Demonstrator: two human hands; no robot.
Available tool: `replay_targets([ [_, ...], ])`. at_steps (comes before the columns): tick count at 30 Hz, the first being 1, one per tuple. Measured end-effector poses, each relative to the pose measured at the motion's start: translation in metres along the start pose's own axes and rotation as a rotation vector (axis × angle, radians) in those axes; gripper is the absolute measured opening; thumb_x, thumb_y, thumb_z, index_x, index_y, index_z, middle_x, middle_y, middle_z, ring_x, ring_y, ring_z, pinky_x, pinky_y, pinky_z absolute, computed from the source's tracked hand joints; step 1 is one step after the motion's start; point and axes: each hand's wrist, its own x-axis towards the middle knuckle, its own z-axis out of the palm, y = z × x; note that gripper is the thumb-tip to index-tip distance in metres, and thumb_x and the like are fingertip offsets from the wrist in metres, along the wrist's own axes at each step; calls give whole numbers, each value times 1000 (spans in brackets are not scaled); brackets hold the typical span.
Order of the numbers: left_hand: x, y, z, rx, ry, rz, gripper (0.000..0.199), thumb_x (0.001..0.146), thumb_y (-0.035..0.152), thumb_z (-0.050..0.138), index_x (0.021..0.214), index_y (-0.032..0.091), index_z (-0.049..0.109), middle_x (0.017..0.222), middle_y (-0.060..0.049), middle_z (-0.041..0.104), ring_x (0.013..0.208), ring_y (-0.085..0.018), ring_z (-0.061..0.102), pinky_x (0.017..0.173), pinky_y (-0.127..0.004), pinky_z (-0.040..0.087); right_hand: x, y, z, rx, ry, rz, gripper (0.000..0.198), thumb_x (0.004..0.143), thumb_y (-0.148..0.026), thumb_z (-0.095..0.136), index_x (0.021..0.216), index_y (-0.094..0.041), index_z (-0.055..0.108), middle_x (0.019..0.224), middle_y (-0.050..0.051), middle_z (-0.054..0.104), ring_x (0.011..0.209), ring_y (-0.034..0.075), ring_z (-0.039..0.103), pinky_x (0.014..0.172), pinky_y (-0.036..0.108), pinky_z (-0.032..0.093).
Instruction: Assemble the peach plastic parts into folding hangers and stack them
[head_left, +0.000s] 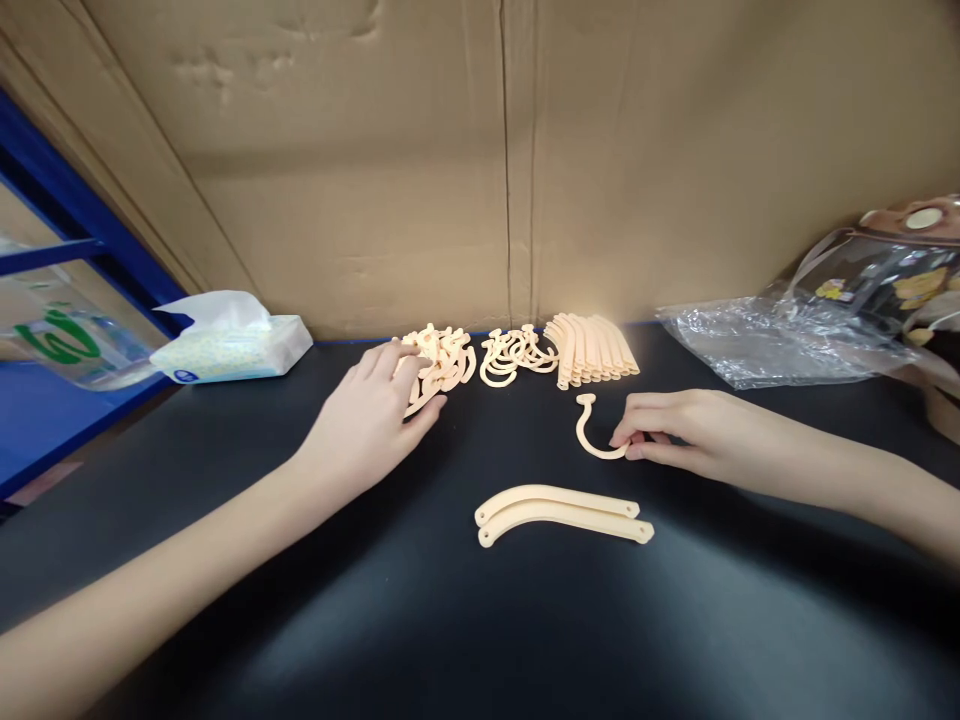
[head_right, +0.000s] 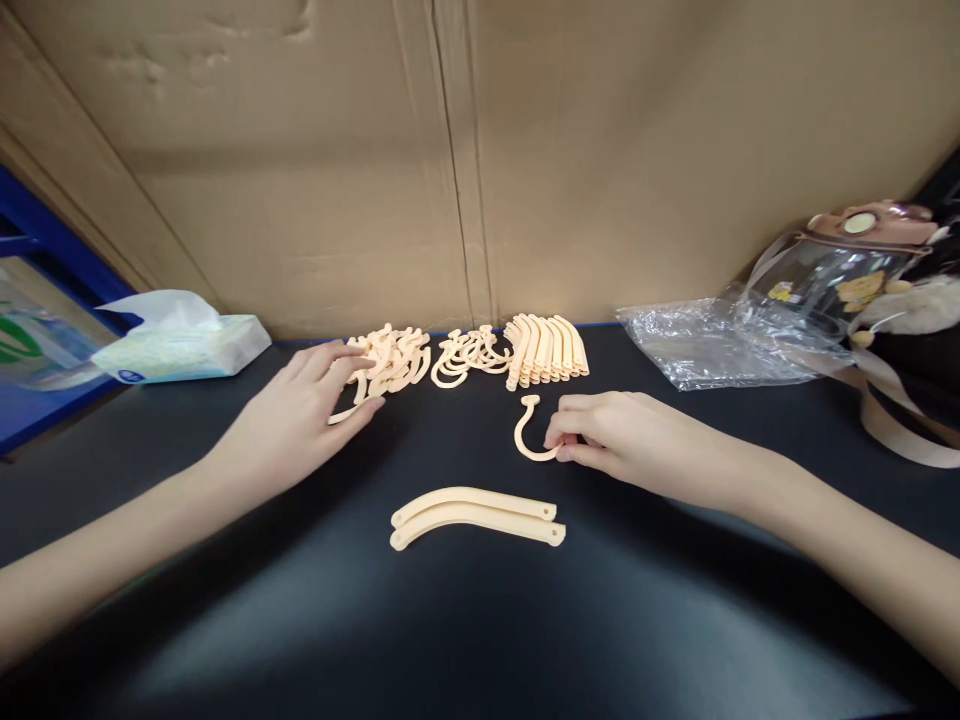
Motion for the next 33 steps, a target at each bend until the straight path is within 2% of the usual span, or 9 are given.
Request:
replay_targets([
  [2, -5, -10, -4, -24, -47, -40, 38, 92, 39, 39, 103, 11, 63, 104, -14, 65, 99, -32, 58, 87, -46, 47, 0, 0, 0, 0, -1, 1, 21, 95, -30, 44, 94, -24, 64, 92, 0, 65, 79, 14, 60, 69, 26, 41],
  [4, -11, -18, -4, -82, -97, -84, 35, 91, 41, 41, 94, 15, 64, 93, -10, 66, 88, -29, 59, 80, -43, 47, 0, -1, -1, -3, -7, 7, 22, 96, -31, 44, 95, -24, 64, 92, 0, 65, 78, 14, 60, 68, 27, 41],
  [9, -18, -27, 1, -262, -171, -171, 28, 86, 45, 48, 84, 22, 64, 88, -5, 68, 89, -26, 59, 72, -35, 44, 1, -3, -1, -28, -5, 31, 23, 96, -33, 42, 95, -23, 64, 91, 0, 64, 77, 15, 60, 67, 28, 40],
  [14, -16, -27, 6, -370, -194, -295, 26, 81, 45, 51, 80, 23, 64, 83, -4, 67, 82, -24, 58, 66, -33, 42, 3, -3, 1, -50, -1, 38, 22, 96, -32, 43, 95, -23, 63, 90, 0, 64, 76, 14, 59, 67, 27, 40],
  [25, -16, -24, 0, -373, -208, -385, 26, 73, 47, 54, 75, 24, 66, 81, -2, 67, 71, -21, 59, 66, -32, 42, -1, -7, -1, -54, 24, 21, 27, 96, -31, 40, 98, -23, 65, 93, 3, 66, 80, 17, 63, 68, 28, 44],
  [30, -18, -19, -10, -361, -114, -414, 20, 73, 40, 54, 75, 24, 66, 83, -2, 70, 75, -23, 63, 65, -31, 42, 0, -8, -2, -63, 17, 19, 28, 96, -30, 39, 97, -22, 65, 93, 4, 67, 81, 18, 63, 69, 29, 46],
  [33, -19, -16, -17, -373, -61, -440, 21, 74, 41, 55, 76, 25, 67, 78, -1, 69, 68, -21, 61, 62, -31, 41, 0, -9, -2, -60, 19, 24, 28, 96, -30, 39, 98, -22, 65, 94, 5, 67, 81, 18, 64, 69, 30, 46],
])
